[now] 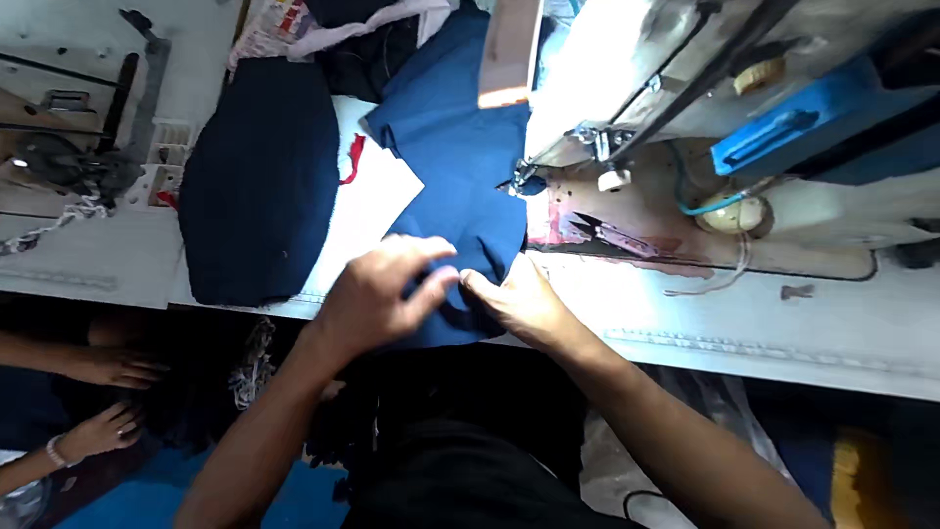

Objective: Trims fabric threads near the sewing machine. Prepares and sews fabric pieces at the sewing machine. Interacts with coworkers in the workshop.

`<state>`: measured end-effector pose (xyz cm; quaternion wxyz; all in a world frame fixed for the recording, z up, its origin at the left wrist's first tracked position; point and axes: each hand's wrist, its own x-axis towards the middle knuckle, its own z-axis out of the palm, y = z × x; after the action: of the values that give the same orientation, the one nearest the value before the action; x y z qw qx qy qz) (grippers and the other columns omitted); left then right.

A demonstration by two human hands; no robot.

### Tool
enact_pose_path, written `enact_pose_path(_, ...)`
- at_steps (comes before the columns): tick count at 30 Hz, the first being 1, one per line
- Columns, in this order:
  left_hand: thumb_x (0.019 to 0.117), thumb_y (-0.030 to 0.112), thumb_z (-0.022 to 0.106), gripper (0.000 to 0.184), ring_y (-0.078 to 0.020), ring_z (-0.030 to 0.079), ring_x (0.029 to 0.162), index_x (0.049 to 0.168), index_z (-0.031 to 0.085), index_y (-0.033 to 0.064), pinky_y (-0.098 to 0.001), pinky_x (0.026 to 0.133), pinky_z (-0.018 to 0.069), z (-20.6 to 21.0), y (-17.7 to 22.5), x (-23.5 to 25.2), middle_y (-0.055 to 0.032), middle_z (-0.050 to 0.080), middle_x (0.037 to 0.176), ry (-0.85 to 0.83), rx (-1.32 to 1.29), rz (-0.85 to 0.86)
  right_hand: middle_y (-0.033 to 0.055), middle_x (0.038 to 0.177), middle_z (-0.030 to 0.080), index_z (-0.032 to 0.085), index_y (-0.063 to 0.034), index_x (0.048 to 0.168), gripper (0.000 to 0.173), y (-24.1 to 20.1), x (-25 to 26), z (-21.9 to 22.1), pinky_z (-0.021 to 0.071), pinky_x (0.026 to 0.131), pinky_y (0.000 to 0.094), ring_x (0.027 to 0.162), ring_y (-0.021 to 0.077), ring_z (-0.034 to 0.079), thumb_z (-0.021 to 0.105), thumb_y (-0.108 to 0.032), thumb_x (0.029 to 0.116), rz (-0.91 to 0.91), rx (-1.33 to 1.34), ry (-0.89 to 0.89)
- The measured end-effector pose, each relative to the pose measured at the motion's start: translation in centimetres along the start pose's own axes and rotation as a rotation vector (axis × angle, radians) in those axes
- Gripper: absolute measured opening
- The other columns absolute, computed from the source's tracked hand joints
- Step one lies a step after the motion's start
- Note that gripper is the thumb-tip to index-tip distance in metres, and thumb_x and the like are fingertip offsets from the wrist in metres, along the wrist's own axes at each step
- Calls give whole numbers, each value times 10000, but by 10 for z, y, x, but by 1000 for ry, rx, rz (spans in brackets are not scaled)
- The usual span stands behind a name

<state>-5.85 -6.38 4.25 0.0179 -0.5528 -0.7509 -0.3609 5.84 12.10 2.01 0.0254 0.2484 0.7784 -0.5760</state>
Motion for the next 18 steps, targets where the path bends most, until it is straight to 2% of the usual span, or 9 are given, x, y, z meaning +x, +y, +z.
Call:
enact_pose_path(2, 1067, 247, 522, 330, -196, 677, 1166, 1282, 698, 70, -361, 1026, 519, 13, -21, 12, -87, 728, 1234, 8, 111, -130, 0, 750, 668, 671, -133, 937, 258, 3, -10, -13, 566, 643, 353, 705, 95, 669, 619, -373, 1016, 8, -104, 11)
enact_pose_path(4, 1082, 412, 450, 481, -257, 594, 1304, 1423, 607, 111, -428, 1117, 443, 28, -36, 22, -100, 664, 1361, -68, 260, -235, -23, 720, 648, 669, -152, 884, 326, 2, -20, -23, 547, 633, 326, 695, 70, 654, 541, -399, 1055, -11, -164, 14)
enact_pose_path(7, 994, 590, 469, 665, -383, 537, 1321, 1452, 569, 118, -590, 1054, 429, 40, -42, 34, -169, 610, 1383, -174, 384, -356, -7, 826, 642, 672, -142, 885, 307, 6, -30, -31, 538, 758, 331, 832, 79, 644, 530, -360, 1047, -80, -273, 46)
enact_pose_path(8, 966, 568, 522, 604, -389, 572, 1245, 1357, 629, 121, -610, 1004, 445, 41, -44, 39, -167, 644, 1277, -196, 359, -352, 8, 879, 641, 684, -132, 892, 301, 8, -31, -32, 540, 788, 339, 879, 92, 642, 537, -349, 1040, -95, -300, 47)
enact_pose_path(10, 924, 412, 623, 316, -298, 644, 1025, 1072, 706, 145, -567, 918, 469, 40, -45, 47, -75, 702, 988, -226, 207, -312, 25, 872, 622, 684, -110, 872, 292, 13, -33, -33, 529, 775, 341, 868, 111, 626, 566, -332, 1019, -133, -323, 53)
enact_pose_path(12, 892, 252, 636, 155, -199, 639, 878, 962, 687, 124, -460, 800, 492, 34, -44, 52, -29, 677, 875, -202, 21, -294, 12, 848, 619, 682, -106, 904, 279, 13, -34, -37, 527, 756, 316, 835, 92, 622, 581, -344, 1010, -168, -336, 52)
enact_pose_path(13, 885, 198, 638, 125, -140, 649, 838, 958, 678, 106, -385, 754, 523, 30, -43, 52, -15, 683, 872, -148, -102, -293, 0, 854, 634, 696, -110, 941, 281, 13, -35, -39, 531, 770, 302, 841, 74, 628, 580, -356, 1013, -183, -326, 50)
enact_pose_path(15, 893, 94, 681, 99, -40, 641, 875, 976, 627, 84, -240, 780, 559, 18, -39, 49, 23, 658, 943, -37, -455, -279, -41, 851, 657, 705, -132, 964, 275, 11, -43, -45, 536, 773, 257, 836, 21, 637, 577, -370, 1018, -205, -253, 43)
enact_pose_path(18, 861, -10, 684, 315, -49, 626, 1029, 1092, 515, 122, -243, 902, 562, -4, -34, 49, 51, 616, 1082, 61, -749, -235, -92, 853, 710, 706, -151, 995, 153, 4, -50, -52, 578, 719, 162, 793, -41, 674, 649, -293, 994, -229, -38, -9)
